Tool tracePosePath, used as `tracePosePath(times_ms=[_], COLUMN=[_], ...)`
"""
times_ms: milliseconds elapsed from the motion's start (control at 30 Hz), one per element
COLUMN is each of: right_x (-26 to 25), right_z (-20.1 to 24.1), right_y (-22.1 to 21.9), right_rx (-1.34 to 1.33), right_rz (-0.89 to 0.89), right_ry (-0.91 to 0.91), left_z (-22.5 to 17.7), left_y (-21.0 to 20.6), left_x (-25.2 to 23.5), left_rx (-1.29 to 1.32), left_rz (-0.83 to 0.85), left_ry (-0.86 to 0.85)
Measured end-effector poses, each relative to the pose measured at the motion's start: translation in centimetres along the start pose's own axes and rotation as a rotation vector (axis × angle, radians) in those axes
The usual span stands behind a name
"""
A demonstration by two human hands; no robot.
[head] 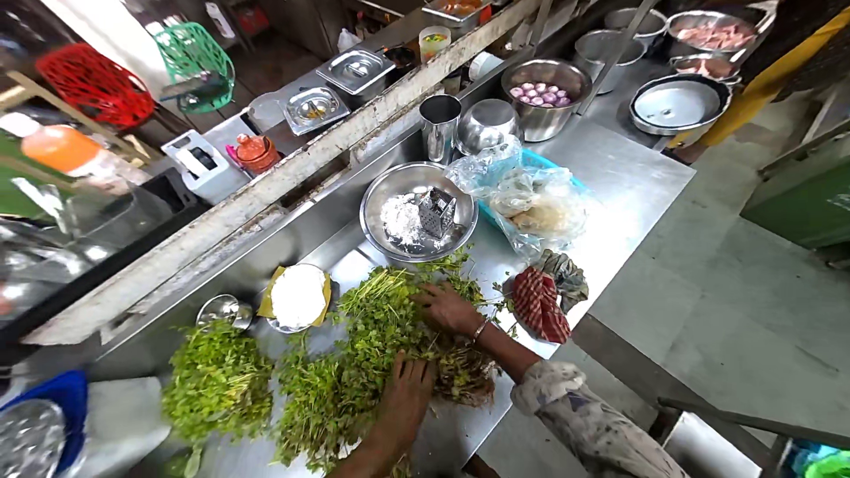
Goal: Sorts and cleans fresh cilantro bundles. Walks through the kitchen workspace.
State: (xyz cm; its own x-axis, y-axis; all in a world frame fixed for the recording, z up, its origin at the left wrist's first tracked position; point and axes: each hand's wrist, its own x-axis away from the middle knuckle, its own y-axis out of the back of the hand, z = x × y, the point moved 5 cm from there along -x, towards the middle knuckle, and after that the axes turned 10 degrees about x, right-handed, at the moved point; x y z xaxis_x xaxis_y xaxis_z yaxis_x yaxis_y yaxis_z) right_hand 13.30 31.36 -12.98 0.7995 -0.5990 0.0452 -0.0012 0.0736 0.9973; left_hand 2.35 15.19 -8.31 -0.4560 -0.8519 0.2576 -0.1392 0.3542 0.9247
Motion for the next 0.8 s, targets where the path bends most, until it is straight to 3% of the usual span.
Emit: tracePosePath(times_ms=[133, 233, 300, 400, 467, 667, 800], right_x=[2.7, 4.3, 4.2, 4.1, 4.5, 7.2, 7.3], right_z=[-2.6, -1.5, 0.6, 4.1, 4.0, -1.9, 2.4], right_y=[2.7, 4.3, 4.1, 1.9, 0.1, 1.9, 4.8], right_rx=[0.007, -0.1, -0.178, -0.234, -0.195, 0.001, -0.215], right_rz=[-0.195, -0.261, -0.22, 0.051, 0.19, 0.152, 0.046], right_ry=[-0.172, -0.211, -0.118, 0.05, 0.033, -0.301, -0.265], left_z=[0.2, 0.3, 0.8, 1.3, 1.6, 3.2, 2.9], left_y=[0.5, 0.6, 0.4, 0.3, 0.4, 0.8, 1.5], left_x=[1.6, 3.1, 3.5, 3.2, 2.4, 0.2, -1.5], left_rx=[0.045, 0.091, 0.116, 0.117, 0.099, 0.085, 0.034], left_rz=[-0.011, -0.022, -0.031, -0.059, -0.054, 0.125, 0.254], left_ry=[-0.065, -0.109, -0.108, -0.089, -0.055, 0.064, 0.059])
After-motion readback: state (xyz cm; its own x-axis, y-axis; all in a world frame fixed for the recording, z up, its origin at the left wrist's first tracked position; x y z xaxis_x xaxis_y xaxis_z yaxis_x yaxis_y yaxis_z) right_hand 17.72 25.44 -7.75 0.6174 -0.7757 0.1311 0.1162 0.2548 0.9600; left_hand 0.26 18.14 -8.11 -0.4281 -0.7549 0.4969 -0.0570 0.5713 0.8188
